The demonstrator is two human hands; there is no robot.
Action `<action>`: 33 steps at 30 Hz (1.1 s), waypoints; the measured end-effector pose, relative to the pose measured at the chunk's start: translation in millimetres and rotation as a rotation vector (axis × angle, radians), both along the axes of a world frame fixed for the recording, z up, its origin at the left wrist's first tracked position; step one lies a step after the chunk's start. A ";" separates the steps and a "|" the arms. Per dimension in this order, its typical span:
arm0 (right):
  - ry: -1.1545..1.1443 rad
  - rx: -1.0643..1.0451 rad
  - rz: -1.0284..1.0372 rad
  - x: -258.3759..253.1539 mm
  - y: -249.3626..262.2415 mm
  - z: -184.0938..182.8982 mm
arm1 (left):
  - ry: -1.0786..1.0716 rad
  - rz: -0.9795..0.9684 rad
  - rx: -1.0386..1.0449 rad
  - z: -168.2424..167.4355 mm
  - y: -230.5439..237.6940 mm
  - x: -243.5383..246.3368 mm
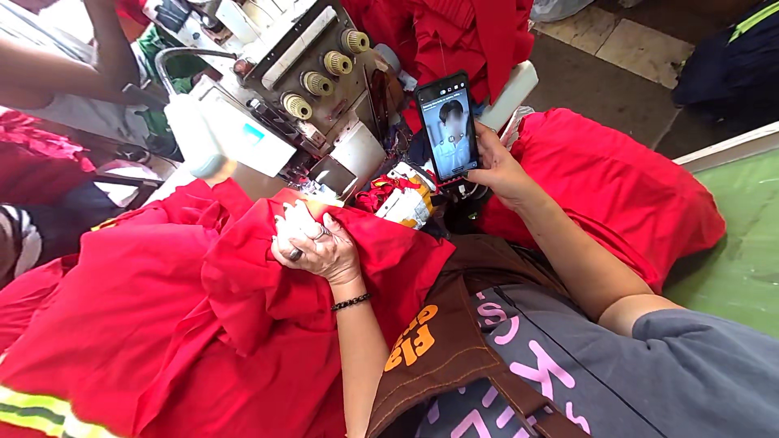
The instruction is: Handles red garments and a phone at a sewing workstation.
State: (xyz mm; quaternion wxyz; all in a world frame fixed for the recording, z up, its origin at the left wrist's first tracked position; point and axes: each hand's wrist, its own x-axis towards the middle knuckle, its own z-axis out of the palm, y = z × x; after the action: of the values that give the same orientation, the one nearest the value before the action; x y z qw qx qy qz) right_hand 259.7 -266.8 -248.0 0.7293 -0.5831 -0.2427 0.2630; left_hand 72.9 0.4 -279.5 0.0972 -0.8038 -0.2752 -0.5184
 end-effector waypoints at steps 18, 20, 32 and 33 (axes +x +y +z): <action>0.003 -0.008 -0.001 1.0 -1.5 1.2 | 0.025 0.005 -0.055 0.4 -1.0 -1.8; 0.003 -0.001 -0.001 0.8 -1.2 1.3 | 0.026 0.006 -0.051 0.3 -1.1 -1.9; -0.020 0.002 -0.020 -2.7 0.9 -3.1 | 0.022 0.012 -0.012 -2.3 -1.8 -2.6; -0.044 -0.016 -0.024 -5.1 -2.8 -4.0 | 0.025 0.017 0.030 -5.0 -3.1 -2.2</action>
State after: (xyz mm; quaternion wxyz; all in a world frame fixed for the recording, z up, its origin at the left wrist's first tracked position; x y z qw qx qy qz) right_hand 254.5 -269.6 -252.0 0.7223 -0.5975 -0.2492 0.2433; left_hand 70.7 -2.7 -284.5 0.1172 -0.8063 -0.2729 -0.5116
